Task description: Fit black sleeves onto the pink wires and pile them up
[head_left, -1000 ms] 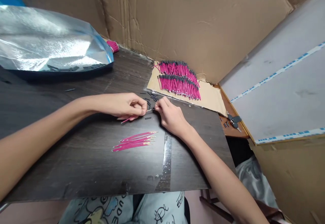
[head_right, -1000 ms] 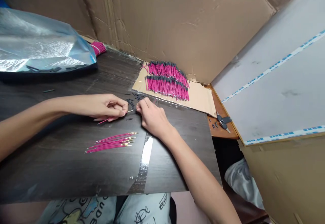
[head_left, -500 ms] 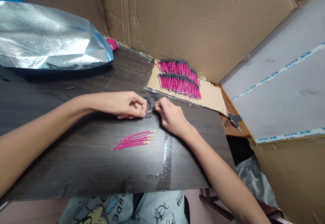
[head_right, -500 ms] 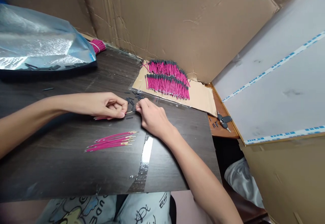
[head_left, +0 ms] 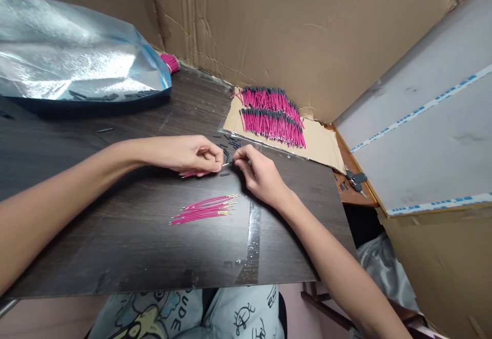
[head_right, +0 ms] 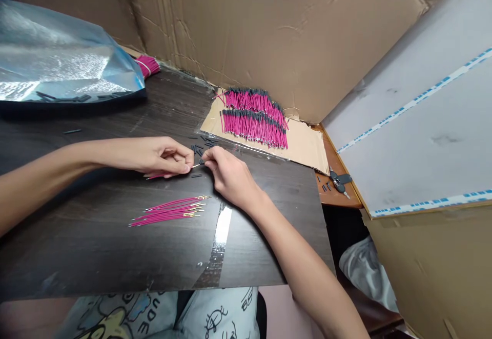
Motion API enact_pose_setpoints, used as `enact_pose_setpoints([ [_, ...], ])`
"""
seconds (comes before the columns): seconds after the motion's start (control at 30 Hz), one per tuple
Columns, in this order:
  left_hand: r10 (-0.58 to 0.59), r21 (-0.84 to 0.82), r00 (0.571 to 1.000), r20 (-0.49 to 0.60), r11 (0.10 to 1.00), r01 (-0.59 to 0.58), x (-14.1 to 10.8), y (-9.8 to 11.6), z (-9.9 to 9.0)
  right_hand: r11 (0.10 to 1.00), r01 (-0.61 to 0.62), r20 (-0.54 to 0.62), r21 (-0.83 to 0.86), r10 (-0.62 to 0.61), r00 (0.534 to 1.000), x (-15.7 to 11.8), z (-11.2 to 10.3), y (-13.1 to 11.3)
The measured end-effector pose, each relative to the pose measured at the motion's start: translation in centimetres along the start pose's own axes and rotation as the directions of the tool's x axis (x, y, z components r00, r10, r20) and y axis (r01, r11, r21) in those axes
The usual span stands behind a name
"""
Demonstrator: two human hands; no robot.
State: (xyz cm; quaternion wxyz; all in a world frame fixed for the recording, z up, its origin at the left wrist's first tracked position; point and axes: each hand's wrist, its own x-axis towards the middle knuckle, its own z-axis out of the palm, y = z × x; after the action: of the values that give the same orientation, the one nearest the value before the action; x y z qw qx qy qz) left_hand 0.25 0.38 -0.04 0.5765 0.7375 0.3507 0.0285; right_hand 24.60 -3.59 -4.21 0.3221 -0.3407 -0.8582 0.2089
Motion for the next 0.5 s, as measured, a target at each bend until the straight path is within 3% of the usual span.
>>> enact_pose_setpoints([
  [0.13, 0.004, -0.012, 1.000, -0.017, 1.000, -0.005, -0.1, 0.2, 0.1, 0.998, 0.014, -0.070, 0.058, -0.010, 0.998, 0.0, 0.3, 0.0],
  [0.37, 0.035, 0.032, 0.998, -0.056, 0.999, -0.033, 0.2, -0.4, 0.1, 0.997, -0.068, 0.007, 0.041, 0.067, 0.998, -0.1, 0.2, -0.9],
  [0.5, 0.026, 0.024, 0.996, -0.087, 0.999, -0.024, 0.2, -0.5, 0.2, 0.996, -0.070, -0.004, 0.056, 0.070, 0.998, -0.1, 0.3, -1.0],
])
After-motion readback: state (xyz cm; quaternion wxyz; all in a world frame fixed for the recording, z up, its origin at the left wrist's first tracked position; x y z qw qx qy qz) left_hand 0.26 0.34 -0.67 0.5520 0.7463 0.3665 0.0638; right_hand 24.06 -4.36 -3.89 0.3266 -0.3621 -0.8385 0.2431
